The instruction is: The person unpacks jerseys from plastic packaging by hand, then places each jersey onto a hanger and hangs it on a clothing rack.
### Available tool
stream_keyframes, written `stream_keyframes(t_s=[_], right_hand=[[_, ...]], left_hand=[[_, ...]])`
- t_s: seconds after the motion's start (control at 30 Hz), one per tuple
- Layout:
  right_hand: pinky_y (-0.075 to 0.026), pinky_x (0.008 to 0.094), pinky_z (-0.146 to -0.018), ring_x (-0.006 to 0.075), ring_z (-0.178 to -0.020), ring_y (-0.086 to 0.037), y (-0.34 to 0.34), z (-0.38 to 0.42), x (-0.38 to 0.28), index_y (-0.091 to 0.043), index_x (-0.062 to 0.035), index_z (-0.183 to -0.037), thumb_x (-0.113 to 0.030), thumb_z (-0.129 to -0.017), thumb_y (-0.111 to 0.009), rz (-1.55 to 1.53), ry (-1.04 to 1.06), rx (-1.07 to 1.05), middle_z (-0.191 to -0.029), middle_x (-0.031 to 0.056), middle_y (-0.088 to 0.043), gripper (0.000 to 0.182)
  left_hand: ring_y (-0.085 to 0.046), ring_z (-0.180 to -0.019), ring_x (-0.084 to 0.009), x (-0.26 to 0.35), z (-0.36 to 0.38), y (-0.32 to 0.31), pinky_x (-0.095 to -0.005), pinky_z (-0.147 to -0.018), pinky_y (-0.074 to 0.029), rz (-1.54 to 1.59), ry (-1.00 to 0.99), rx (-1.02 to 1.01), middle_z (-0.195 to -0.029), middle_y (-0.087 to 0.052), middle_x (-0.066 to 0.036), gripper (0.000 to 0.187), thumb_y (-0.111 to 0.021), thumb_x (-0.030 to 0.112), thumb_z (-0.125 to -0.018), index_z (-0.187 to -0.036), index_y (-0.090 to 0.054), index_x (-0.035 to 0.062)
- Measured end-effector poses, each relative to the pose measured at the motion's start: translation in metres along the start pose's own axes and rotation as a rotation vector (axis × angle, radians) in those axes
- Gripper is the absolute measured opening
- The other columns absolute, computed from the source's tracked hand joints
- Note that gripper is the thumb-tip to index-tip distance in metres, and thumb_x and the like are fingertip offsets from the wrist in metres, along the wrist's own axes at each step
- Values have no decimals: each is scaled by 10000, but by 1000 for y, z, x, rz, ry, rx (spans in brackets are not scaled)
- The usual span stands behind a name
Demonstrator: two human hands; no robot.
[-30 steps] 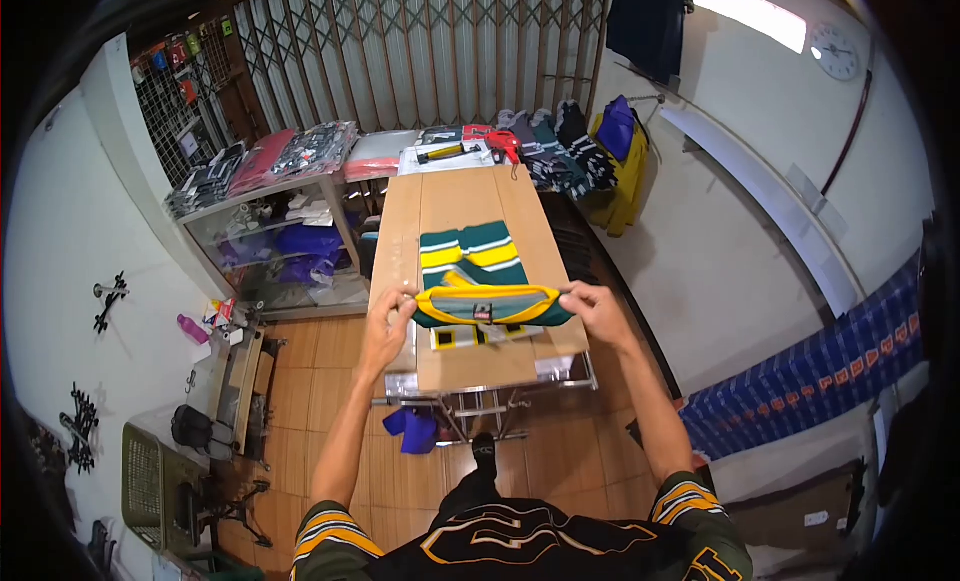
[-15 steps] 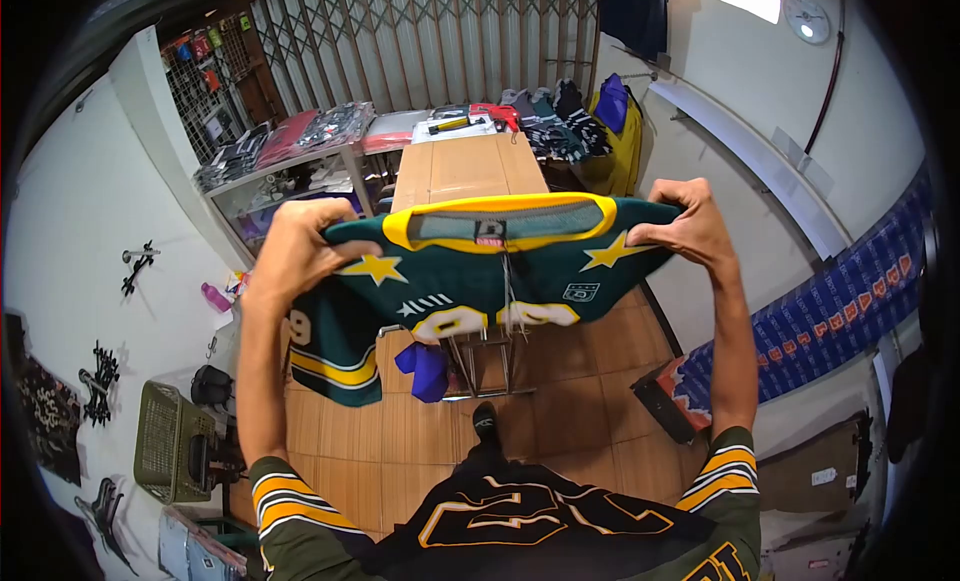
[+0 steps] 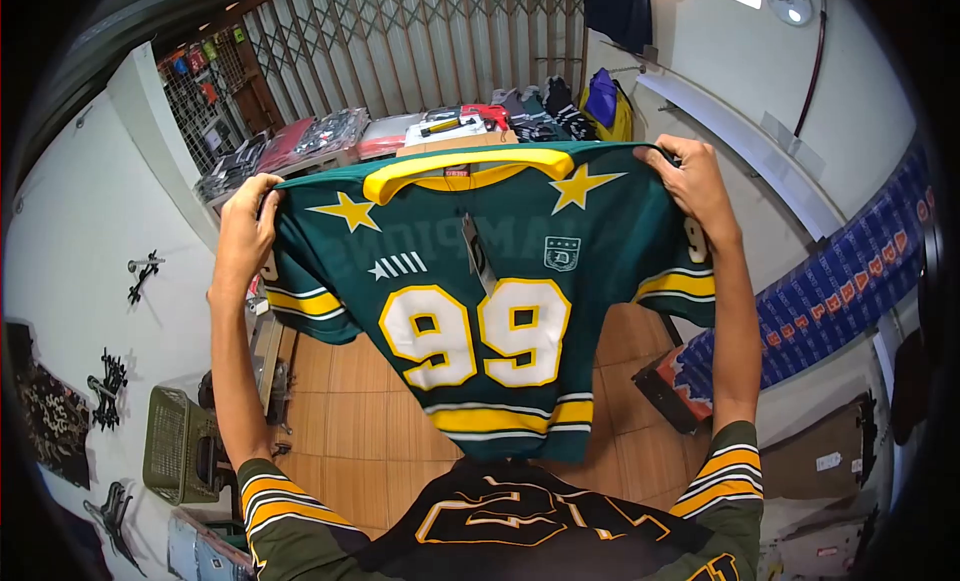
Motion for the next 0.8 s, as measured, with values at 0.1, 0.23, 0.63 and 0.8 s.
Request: stream_keyframes(t_s=[0.1,0.23,0.63,0.8], right_hand=[[-447,373,-642,238,-619,-487,-21,-4,22,-632,47,-883,-283,-971,-666,-4,4,28,-686,191,-521,343],[-472,460,-680,441,-745,-610,-51,-7,44,-652,21,-891,-352,-951,-689,-28,-24,40,-793,264,-615,380],[-523,478,-757,416,-875,-684,-182,-71,106,-723,-53,-947,-398,-927,-700,-33,-70,-78,-894,215,-712,346],[-526,503,-775,424,-907,-681,-255,-107,133,-705,-69,-945,-387,-937,-675,77,-95,-78,-917,215,-715,319]], left_hand=[[-658,-842,-324,-19,-4,-28,-367,-781,-509,50,11,1,-941,-661,-208,127,-596,61,-978,-1048,-616,-43],[-644,-743,-360,-36,-6,-56,-387,-701,-499,47,78,-19,-836,-664,-221,182,-642,159,-980,-1021,-629,-18],[-664,-844,-446,-138,-9,-174,-481,-721,-507,-39,220,-112,-843,-679,-229,235,-610,311,-991,-1046,-658,87],[-654,-833,-394,-190,-19,-241,-469,-724,-499,-16,290,-111,-846,-675,-176,253,-628,320,-969,-990,-668,72]])
Point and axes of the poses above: each hand's wrist, its own z-axis away from the middle knuckle, its own y-axis out of the back of the hand, x = y × z, the point moved 3 cm from there along -z, towards the middle knuckle
